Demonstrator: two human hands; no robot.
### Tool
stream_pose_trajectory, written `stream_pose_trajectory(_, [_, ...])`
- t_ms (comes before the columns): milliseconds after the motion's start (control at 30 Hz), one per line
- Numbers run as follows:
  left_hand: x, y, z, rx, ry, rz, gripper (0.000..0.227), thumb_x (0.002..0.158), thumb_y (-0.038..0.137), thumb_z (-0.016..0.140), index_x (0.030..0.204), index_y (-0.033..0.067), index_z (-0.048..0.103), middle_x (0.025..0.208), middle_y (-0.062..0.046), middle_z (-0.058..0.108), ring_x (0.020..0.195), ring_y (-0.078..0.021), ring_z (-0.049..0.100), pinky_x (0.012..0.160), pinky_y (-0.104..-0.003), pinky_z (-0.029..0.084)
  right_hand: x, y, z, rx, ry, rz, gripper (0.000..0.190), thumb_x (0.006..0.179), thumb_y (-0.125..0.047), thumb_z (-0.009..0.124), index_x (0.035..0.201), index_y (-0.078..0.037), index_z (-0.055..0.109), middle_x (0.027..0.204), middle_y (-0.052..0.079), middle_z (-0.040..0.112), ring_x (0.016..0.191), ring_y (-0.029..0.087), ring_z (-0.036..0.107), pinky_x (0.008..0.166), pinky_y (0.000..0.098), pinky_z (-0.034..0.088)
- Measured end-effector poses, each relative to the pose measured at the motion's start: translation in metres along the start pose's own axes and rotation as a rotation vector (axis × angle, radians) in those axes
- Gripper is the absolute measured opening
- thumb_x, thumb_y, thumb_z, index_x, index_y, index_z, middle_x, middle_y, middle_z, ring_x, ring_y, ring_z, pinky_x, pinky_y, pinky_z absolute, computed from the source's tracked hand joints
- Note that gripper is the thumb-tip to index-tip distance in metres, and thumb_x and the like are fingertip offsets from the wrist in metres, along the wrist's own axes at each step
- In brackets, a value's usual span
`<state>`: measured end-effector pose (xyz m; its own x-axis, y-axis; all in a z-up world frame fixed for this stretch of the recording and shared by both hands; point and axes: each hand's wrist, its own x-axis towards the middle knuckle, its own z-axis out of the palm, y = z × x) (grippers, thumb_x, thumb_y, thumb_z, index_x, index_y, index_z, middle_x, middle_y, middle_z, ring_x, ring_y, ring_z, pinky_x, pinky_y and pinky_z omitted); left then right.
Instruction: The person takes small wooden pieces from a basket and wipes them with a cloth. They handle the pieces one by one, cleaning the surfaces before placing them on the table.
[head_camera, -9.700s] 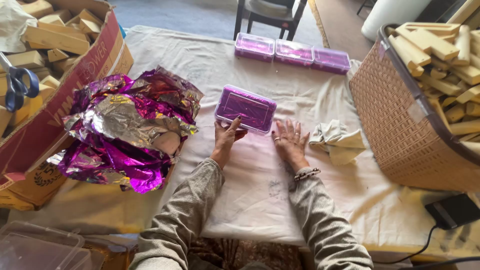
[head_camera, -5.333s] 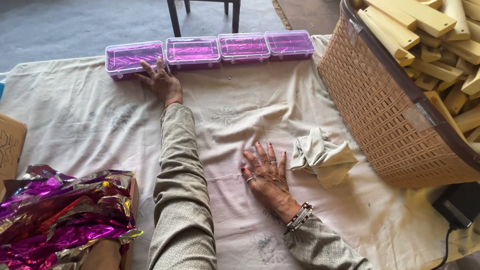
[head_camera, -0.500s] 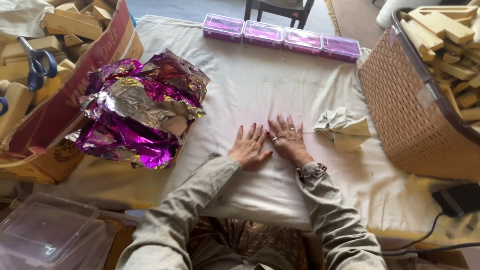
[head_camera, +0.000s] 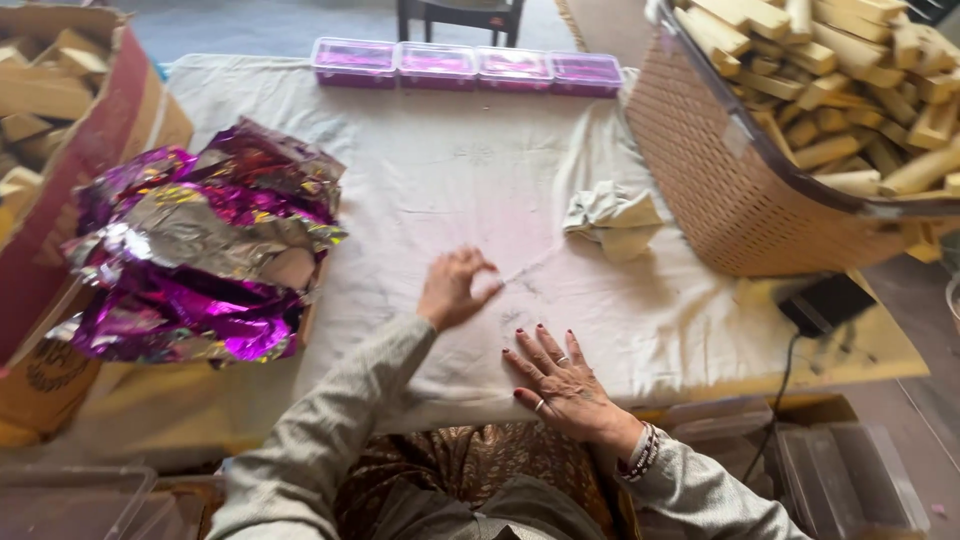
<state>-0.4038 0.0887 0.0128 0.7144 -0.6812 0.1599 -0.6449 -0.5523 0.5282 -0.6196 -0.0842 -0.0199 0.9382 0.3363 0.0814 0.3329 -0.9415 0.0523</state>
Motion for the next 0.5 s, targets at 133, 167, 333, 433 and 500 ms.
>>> stream_pose_trajectory(133, [0.068,-0.043,0.036,0.067,0.122,-0.011,0.051,0.091,0.048,0.067,0.131,0.0159,0.064,0.147,-0.018,0.050,0.138,-0.0339,0.045,0.112,-0.057,0.032,0.000,-0.005,-0.014,0.075,-0.093,0.075,0.067,0.104,-0.056,0.032,0.163,-0.026,0.023,0.171,0.006,0.007,0.155,0.031,0.000,0.119,0.0620,-0.005])
stream_pose_trajectory(167, [0.075,-0.050,0.043,0.085,0.195,-0.031,0.056,0.089,0.047,0.068,0.134,0.0143,0.062,0.147,-0.020,0.047,0.141,-0.0359,0.040,0.113,-0.058,0.027,0.001,-0.005,-0.016,0.104,-0.129,0.092,0.066,0.103,-0.057,0.033,0.162,-0.028,0.025,0.171,0.005,0.007,0.156,0.031,0.000,0.119,0.0620,-0.005])
stream_pose_trajectory(333, [0.077,-0.046,0.048,0.161,0.266,-0.070,0.059,0.088,0.046,0.069,0.137,0.0140,0.060,0.149,-0.018,0.047,0.145,-0.0338,0.036,0.118,-0.059,0.021,0.006,0.009,-0.017,0.181,-0.133,0.096,0.065,0.101,-0.059,0.041,0.158,-0.026,0.034,0.169,0.007,0.017,0.155,0.033,0.006,0.120,0.0631,0.000])
stream_pose_trajectory(433, [0.071,-0.046,0.042,0.141,0.244,-0.063,0.051,0.088,0.043,0.068,0.132,0.0169,0.064,0.149,-0.012,0.050,0.146,-0.0299,0.038,0.120,-0.059,0.020,0.015,0.042,-0.021,0.175,-0.093,-0.010,0.059,0.098,-0.056,0.053,0.147,-0.024,0.049,0.162,0.009,0.034,0.152,0.031,0.023,0.119,0.0657,0.009])
stream_pose_trajectory(500, [0.071,-0.050,0.039,0.060,0.237,-0.061,0.043,0.090,0.042,0.068,0.127,0.0195,0.068,0.149,-0.008,0.053,0.147,-0.0275,0.040,0.123,-0.057,0.020,0.021,0.074,-0.039,0.317,0.318,-0.023,0.046,0.093,-0.048,0.069,0.130,-0.020,0.067,0.140,0.006,0.060,0.142,0.031,0.044,0.120,0.0540,0.033])
